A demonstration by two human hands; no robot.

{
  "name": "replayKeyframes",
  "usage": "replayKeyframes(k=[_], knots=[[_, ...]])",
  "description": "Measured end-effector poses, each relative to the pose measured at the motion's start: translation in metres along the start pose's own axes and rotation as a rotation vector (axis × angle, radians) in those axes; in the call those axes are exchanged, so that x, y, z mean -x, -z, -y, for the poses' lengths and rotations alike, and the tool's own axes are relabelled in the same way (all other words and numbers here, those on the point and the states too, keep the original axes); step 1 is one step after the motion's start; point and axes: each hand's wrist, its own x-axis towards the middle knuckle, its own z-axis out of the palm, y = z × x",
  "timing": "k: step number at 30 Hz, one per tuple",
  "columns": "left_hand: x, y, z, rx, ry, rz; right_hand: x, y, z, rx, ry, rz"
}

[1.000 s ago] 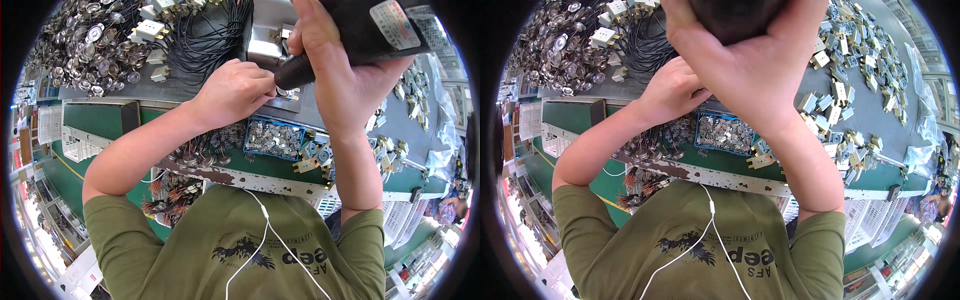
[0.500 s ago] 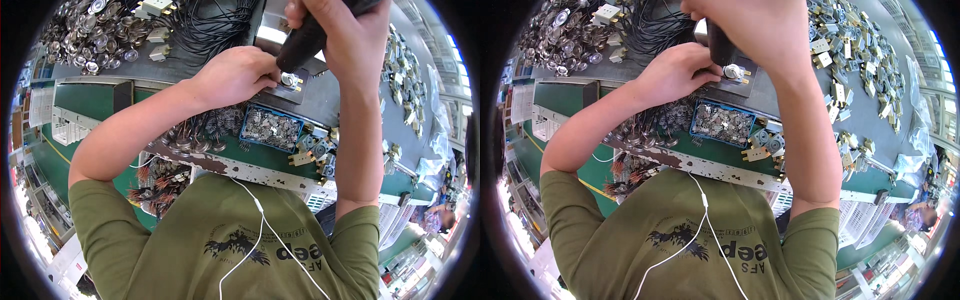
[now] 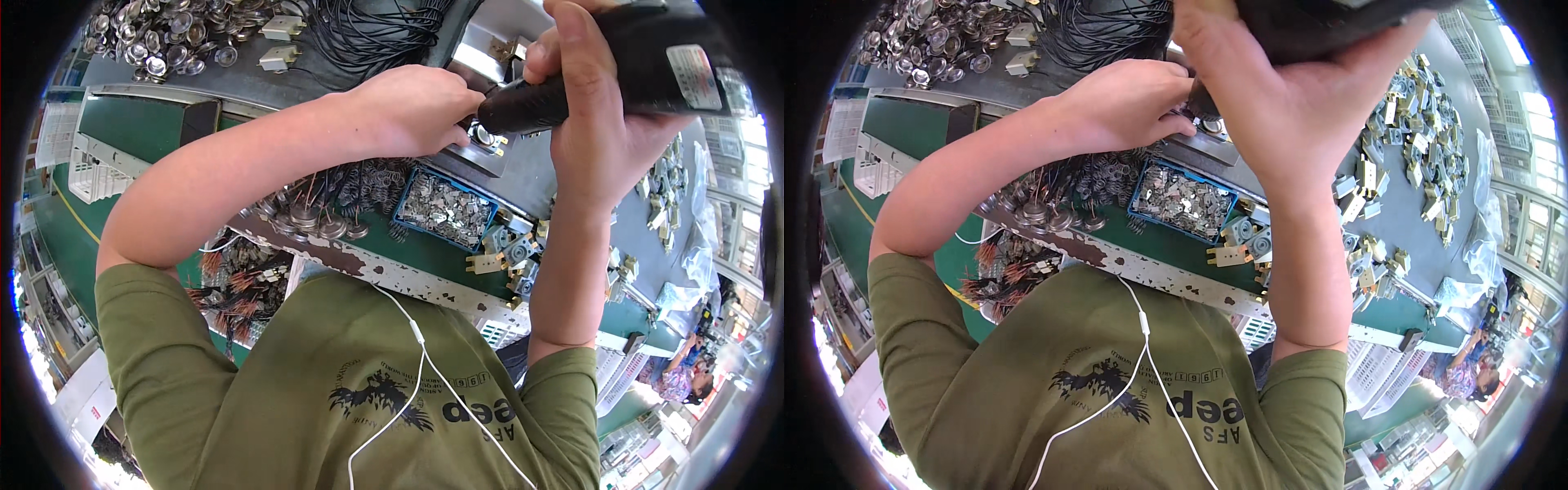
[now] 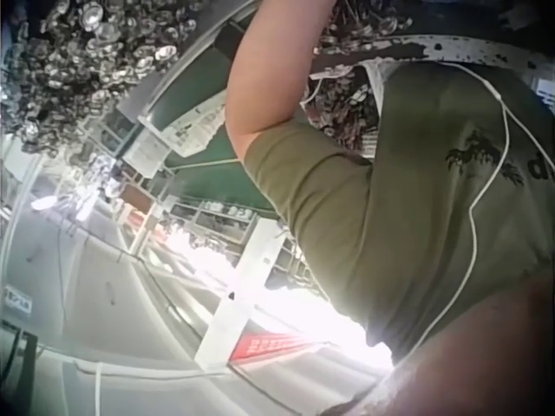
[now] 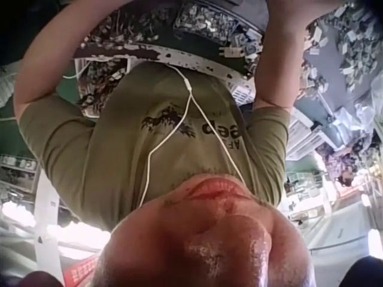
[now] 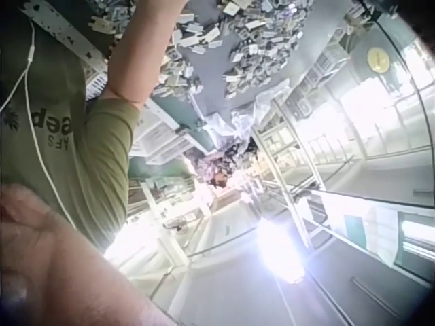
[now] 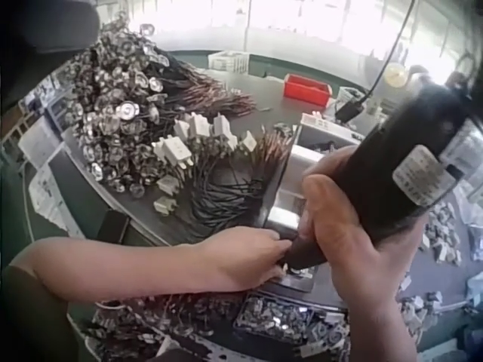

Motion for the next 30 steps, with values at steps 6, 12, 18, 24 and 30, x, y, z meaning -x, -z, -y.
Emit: replayKeyframes(k=[6,12,18,24,30], knots=[[0.001,-0.001,-0.001,-0.011,-0.020,-0.026,0.000,0.000,-0.014,0.094,0.146,-0.005],[-0.001,-0.001,0.001,-0.013,-0.029,0.012,-0.001,-0.004,-0.010,0.088,0.091,0.022],[-0.002,-0.006,0.006,-0.022,-0.046,-0.045,0.002,-0.008,-0.002,0.184,0.057,0.085],[0.002,-0.014,0.004,-0.145,-0.360,-0.327,-0.017,0.036,0.026,-0.073,0.254,-0.004],[0.005,-0.005,0.007,-0.078,-0.484,-0.233,-0.018,0.065,-0.007,0.286,0.229,-0.164]])
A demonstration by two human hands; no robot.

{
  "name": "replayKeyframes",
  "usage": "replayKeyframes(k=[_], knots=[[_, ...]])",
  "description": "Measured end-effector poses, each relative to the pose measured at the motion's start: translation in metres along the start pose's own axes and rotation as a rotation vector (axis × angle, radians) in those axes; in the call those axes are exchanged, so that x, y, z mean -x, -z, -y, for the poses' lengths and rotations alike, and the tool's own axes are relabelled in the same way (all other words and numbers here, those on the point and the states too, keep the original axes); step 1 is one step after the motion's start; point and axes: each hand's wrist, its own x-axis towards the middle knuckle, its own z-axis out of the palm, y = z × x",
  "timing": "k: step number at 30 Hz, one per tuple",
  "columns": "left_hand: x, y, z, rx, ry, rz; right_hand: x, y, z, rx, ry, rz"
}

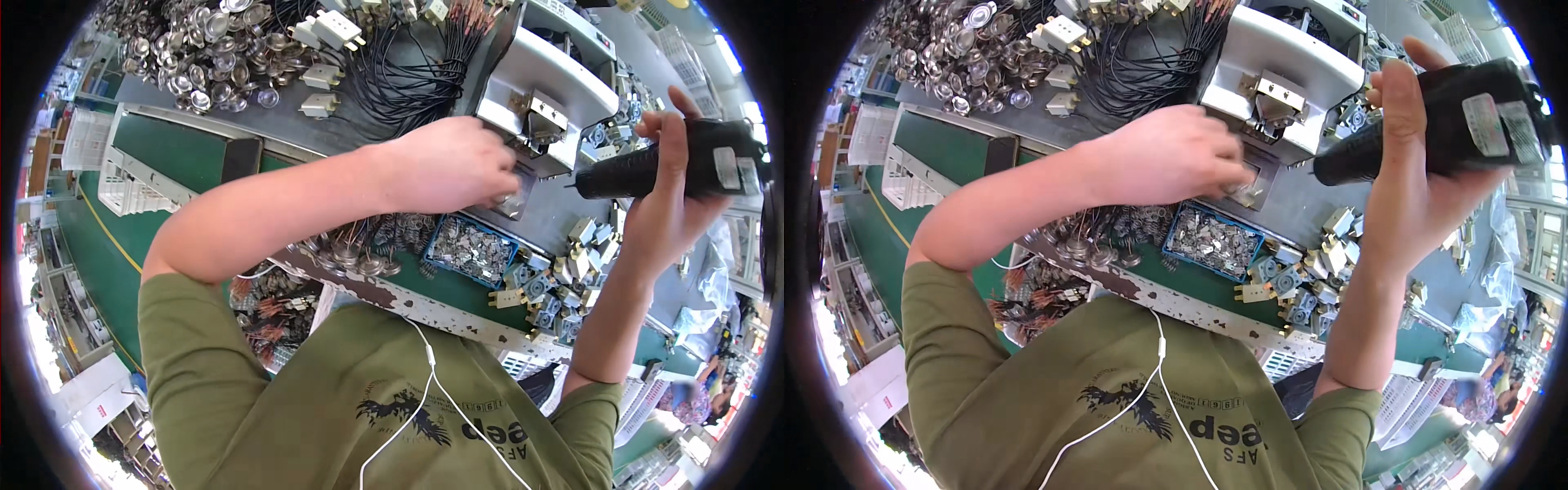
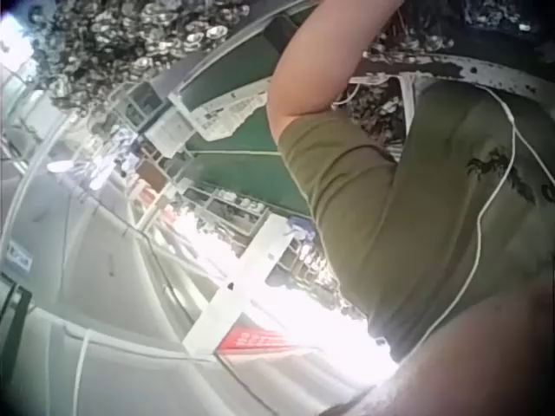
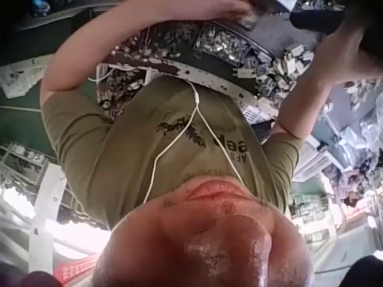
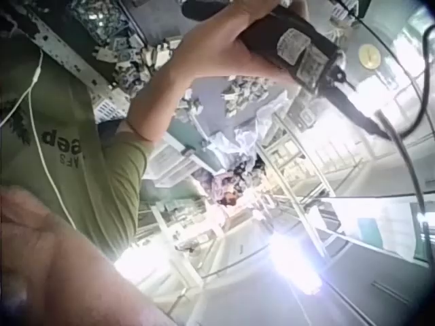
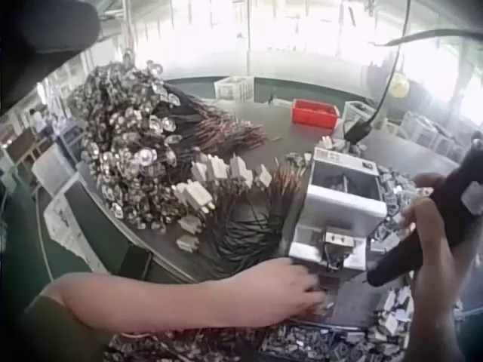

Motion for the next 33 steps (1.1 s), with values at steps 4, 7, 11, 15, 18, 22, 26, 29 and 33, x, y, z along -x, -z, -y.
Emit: replayKeyframes(k=[4,7,11,15,18,22,26,29,33], knots=[[-0.002,0.005,-0.011,-0.105,0.086,0.118,-0.008,0.016,-0.013,0.092,0.048,-0.100],[-0.005,0.012,-0.007,-0.155,0.042,0.010,0.004,0.012,0.010,0.076,0.187,-0.135],[-0.019,0.090,0.022,-0.165,0.664,-0.243,0.032,0.019,0.005,0.014,0.481,-0.193],[-0.005,0.127,0.088,-0.817,0.283,-0.323,0.071,0.019,0.005,0.130,0.286,0.395],[-0.013,0.114,0.093,-0.813,0.336,0.033,0.079,0.013,0.011,0.187,0.169,0.552],[-0.009,0.097,0.046,-0.836,0.114,-0.377,0.084,0.033,0.017,0.240,0.045,0.589],[0.016,0.057,0.008,-0.354,0.206,0.088,0.104,0.056,0.006,0.193,-0.168,0.445],[0.015,0.038,0.002,-0.328,0.208,0.174,0.101,0.058,0.006,0.217,-0.208,0.534],[0.009,0.027,0.006,-0.355,0.198,0.202,0.105,0.064,0.011,0.191,-0.184,0.485]])
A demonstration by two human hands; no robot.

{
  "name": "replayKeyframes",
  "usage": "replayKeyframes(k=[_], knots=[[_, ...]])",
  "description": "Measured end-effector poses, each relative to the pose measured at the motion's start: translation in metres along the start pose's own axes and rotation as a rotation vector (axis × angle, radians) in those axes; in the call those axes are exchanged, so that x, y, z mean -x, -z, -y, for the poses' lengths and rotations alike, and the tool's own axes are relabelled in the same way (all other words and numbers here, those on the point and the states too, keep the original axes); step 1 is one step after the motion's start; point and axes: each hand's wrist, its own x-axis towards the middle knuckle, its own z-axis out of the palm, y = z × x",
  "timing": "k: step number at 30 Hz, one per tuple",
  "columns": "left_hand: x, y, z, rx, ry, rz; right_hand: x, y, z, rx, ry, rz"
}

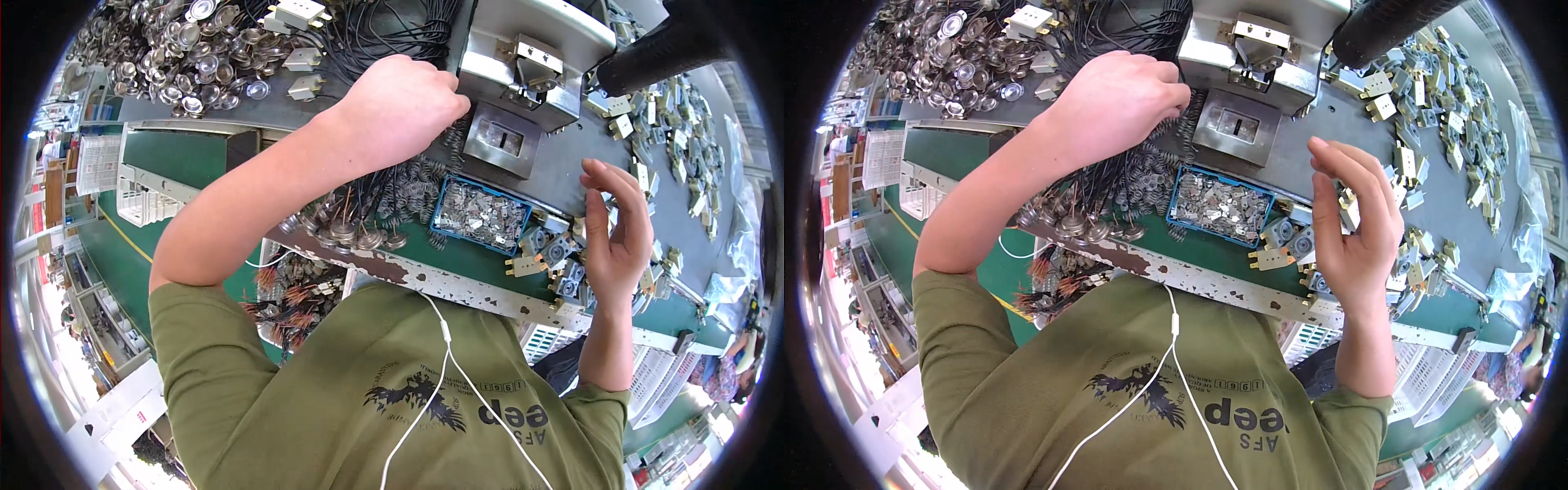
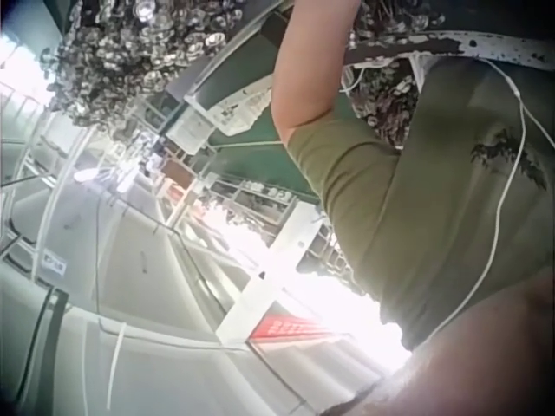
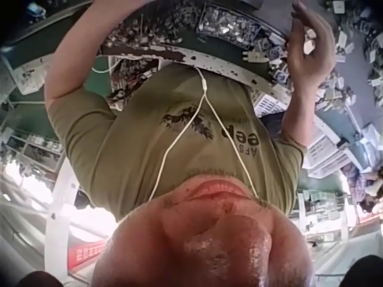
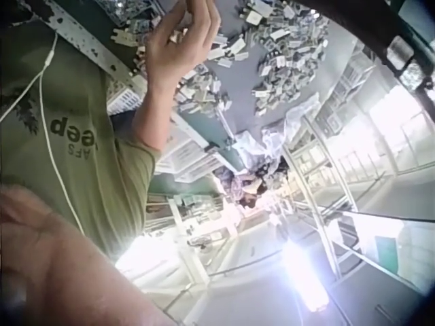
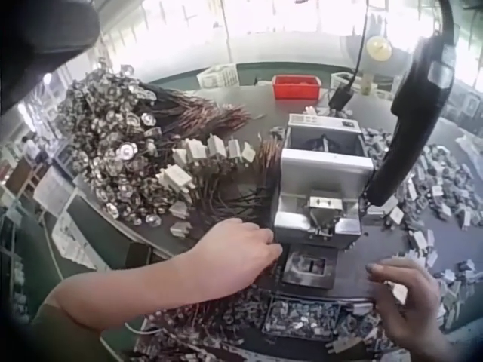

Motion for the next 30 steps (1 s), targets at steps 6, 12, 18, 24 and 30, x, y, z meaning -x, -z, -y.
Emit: replayKeyframes(k=[6,12,18,24,30], knots=[[-0.001,-0.013,-0.007,-0.113,-0.028,-0.069,0.007,0.021,-0.005,0.092,-0.011,-0.206],[-0.003,-0.017,-0.006,-0.131,-0.026,-0.038,0.011,0.060,-0.025,0.571,-0.306,0.052],[0.001,-0.019,0.002,-0.045,-0.074,-0.017,-0.003,0.049,-0.050,0.709,-0.006,0.446],[-0.001,0.001,0.001,0.062,-0.062,-0.150,-0.005,0.051,-0.049,0.501,-0.176,0.302],[0.006,0.006,0.001,0.338,0.067,-0.154,0.007,0.020,-0.039,-0.966,-0.582,-0.060]])
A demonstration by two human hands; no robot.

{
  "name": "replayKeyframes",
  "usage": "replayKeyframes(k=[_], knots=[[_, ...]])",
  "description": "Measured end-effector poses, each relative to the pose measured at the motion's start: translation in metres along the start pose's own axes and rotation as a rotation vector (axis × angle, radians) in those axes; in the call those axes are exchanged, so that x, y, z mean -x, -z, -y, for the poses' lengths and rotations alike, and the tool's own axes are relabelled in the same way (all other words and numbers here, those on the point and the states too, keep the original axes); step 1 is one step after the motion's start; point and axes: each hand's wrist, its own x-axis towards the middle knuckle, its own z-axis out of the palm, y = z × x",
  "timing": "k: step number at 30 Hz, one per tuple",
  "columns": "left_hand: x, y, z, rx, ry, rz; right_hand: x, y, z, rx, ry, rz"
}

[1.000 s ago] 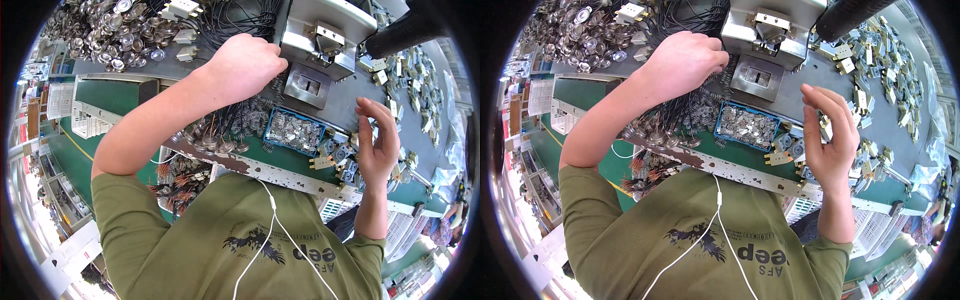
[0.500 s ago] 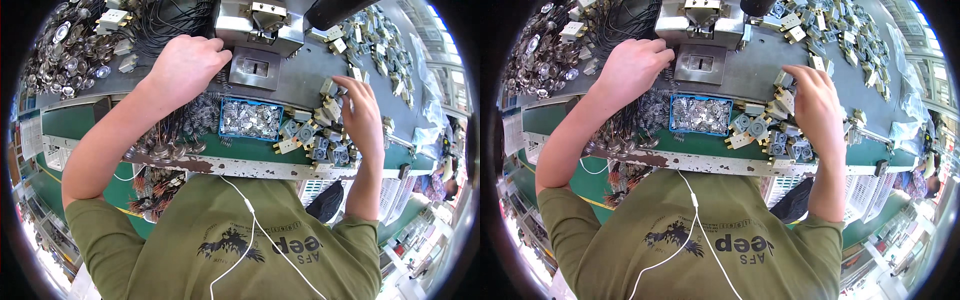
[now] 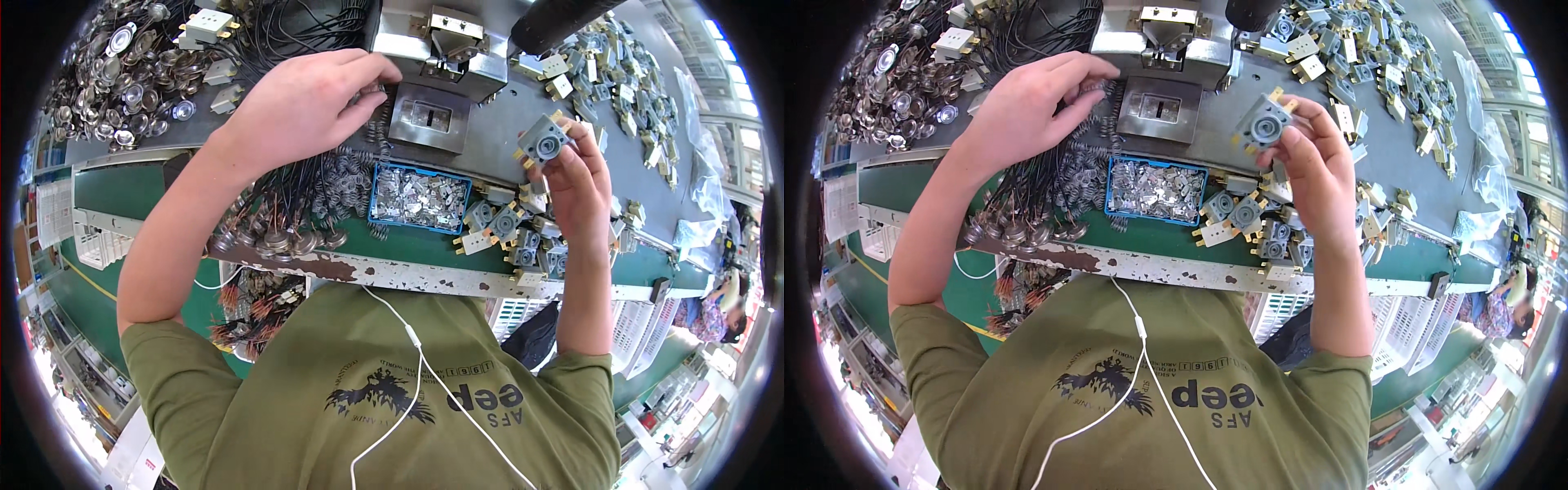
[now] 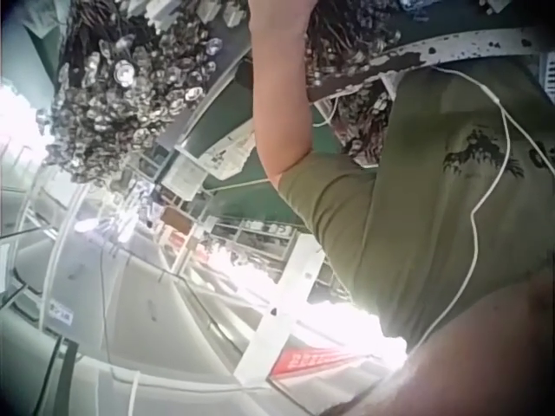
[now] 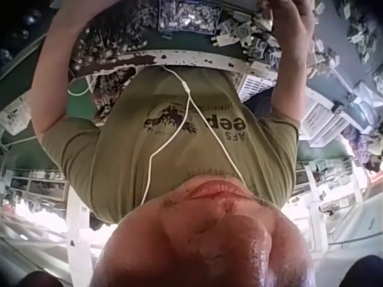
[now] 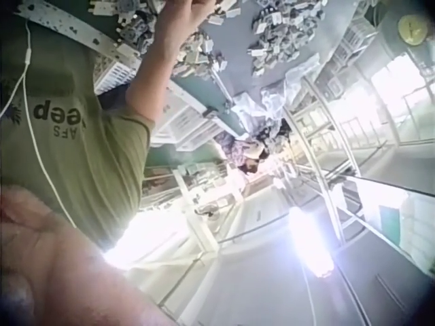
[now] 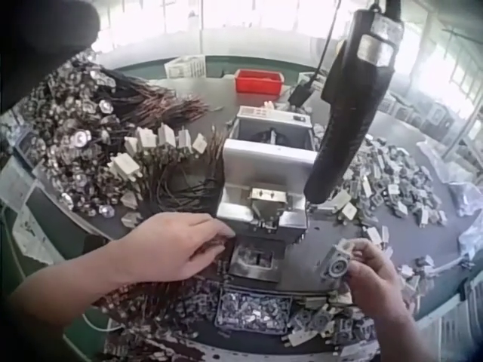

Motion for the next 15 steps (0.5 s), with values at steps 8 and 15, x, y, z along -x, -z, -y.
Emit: replayKeyframes(k=[8,15], knots=[[0.001,0.005,-0.001,0.032,-0.014,-0.044,0.008,-0.036,0.008,0.071,0.125,0.147],[0.003,0.018,0.004,0.057,0.040,-0.121,-0.002,-0.064,0.024,0.457,0.160,0.109]])
